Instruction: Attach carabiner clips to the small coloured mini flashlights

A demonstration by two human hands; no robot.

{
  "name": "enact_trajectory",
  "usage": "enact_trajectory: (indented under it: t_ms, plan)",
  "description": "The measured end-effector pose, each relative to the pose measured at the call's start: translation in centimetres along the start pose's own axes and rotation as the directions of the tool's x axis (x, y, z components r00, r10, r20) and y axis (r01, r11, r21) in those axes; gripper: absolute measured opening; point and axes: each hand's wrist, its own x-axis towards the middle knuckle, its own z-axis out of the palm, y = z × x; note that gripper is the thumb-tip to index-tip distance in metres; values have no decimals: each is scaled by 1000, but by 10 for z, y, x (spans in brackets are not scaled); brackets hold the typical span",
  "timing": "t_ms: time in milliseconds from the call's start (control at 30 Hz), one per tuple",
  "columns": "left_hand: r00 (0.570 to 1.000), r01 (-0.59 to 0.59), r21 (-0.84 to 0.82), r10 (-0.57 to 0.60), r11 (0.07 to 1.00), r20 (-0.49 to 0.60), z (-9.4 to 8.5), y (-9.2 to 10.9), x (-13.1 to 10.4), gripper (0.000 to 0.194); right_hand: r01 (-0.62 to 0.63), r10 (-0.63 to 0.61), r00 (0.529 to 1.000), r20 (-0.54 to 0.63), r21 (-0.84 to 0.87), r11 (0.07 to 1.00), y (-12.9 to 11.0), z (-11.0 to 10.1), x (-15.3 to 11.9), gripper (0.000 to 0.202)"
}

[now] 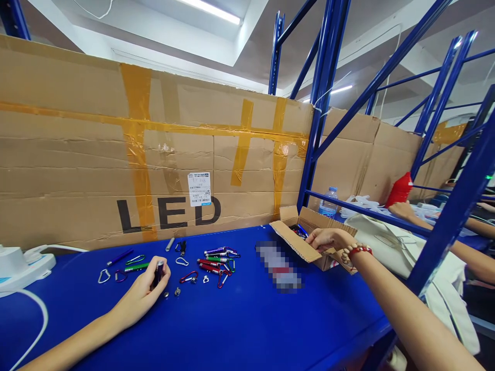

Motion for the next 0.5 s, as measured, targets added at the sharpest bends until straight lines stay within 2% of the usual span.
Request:
enact_trajectory:
  t_ms: [67,167,333,500]
  plan:
    - [1000,-2,-4,2,1000,-6,0,-1,0,14,-22,23,995,100,-12,1000,7,0,4,17]
    - [1000,-1,-8,1,1000,-17,1,-1,0,13,-11,15,991,135,-26,1000,15,1,12,19]
    - [1000,-4,-14,4,1000,-13,0,1,0,12,2,4,995,98,-63,998,19,4,25,18]
    - [1000,-11,5,11,1000,-13,0,2,0,13,-27,31,999,37,-113,993,14,10,31,20]
